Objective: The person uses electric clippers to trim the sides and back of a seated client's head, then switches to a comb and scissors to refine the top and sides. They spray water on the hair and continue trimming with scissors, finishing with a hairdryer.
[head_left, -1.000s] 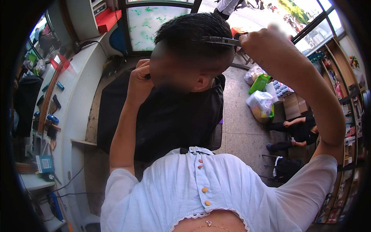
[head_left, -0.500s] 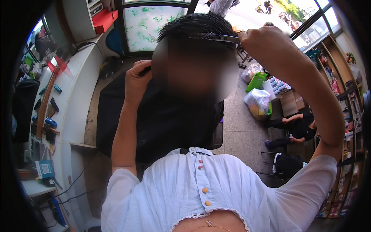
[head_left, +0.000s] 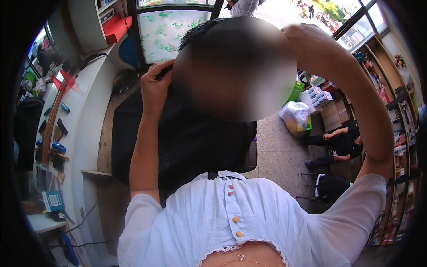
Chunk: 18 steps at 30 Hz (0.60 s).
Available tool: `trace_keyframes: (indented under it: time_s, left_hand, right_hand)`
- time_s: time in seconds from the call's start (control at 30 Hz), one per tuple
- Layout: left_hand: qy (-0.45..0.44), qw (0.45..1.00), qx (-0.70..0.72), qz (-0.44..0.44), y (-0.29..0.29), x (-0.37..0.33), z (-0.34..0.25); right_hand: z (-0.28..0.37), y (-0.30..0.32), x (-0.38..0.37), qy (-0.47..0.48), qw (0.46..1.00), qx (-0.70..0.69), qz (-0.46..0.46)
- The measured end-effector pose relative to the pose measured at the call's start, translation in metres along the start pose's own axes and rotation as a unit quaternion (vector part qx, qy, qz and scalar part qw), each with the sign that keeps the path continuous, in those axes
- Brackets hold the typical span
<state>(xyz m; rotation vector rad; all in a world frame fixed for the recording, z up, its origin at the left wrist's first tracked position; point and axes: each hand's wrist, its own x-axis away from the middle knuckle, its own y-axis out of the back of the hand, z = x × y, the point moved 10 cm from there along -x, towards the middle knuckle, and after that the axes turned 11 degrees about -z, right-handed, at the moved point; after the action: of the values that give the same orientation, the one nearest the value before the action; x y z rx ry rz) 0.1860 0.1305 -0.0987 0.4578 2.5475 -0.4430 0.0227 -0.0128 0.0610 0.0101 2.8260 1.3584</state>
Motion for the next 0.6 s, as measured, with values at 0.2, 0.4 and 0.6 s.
trace_keyframes:
  time_s: [0.2, 0.4, 0.6]
  left_hand:
    - [-0.057, 0.996, -0.05, 0.053, -0.027, 0.007, -0.037]
    - [-0.196, 0.95, -0.234, 0.065, -0.05, 0.014, -0.081]
    - [-0.169, 0.959, -0.229, 0.0, -0.032, -0.002, -0.093]
  right_hand:
    - [-0.019, -0.026, 0.032, -0.046, 0.994, -0.091, 0.043]
    - [-0.026, -0.034, 0.025, -0.052, 0.989, -0.139, 0.017]
    - [-0.029, -0.053, 0.054, -0.072, 0.982, -0.175, -0.017]
